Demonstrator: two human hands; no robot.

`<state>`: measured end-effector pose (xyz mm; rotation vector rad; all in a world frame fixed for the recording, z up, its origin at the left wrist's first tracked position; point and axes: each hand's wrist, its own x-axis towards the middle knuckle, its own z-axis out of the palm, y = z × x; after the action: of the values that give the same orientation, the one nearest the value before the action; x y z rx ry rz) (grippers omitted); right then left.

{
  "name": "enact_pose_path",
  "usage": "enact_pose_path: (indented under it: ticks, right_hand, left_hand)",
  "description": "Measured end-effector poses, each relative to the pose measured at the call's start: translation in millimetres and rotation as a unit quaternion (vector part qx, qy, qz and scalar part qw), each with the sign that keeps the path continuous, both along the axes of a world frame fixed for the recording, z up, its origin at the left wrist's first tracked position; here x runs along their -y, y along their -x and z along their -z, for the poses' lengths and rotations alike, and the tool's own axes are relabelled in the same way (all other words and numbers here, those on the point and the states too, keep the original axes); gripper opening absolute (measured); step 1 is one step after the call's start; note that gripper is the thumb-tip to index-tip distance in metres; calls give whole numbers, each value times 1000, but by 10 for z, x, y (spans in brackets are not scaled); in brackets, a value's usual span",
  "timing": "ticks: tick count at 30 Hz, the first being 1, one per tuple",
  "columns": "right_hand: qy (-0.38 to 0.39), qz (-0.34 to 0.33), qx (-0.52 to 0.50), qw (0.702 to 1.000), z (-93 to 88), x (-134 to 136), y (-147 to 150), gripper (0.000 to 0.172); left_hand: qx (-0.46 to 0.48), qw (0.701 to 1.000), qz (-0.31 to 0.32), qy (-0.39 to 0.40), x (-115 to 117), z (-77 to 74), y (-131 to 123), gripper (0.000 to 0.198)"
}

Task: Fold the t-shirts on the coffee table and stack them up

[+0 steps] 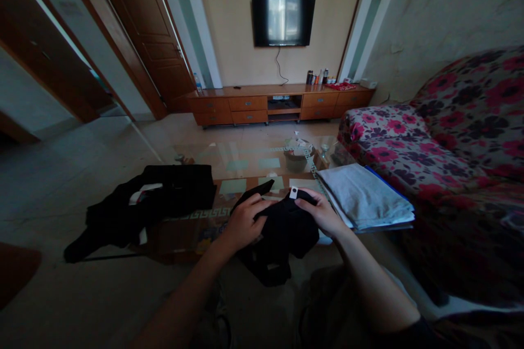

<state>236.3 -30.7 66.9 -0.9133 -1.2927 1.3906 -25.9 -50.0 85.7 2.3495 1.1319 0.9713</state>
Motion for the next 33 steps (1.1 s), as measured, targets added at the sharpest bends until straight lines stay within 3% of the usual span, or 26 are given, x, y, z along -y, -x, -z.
enact_pose_path:
  ticks: [3,7,11,15,19,27,33]
  right_hand:
    - [-3,13,0,1000,-3,-6,3,36]
    - [-17,0,14,1000,4,4,51,33]
    - [-46,-16,31,998,36,27,153,31]
    - [-51,-48,48,996,54,59,232,26]
    - [-56,-65,57,995,45,82,250,25]
    - [-60,-79,58,993,-15,102,243,22]
    - [-31,-21,28,999,34,77,239,23]
  left_hand:
    - [19,999,3,29,16,-46,-4,41]
    - [71,992,58,84,79,-157,-44,38]
    - [148,983,18,109,118,-180,-146,46]
    - [149,984,18,99,128,-167,-218,47]
    - [145,985,29,89,128,-173,-236,32]
    - [158,986,-4,43,105,-146,-252,12]
    - [150,989,0,-8,107,-159,-209,8]
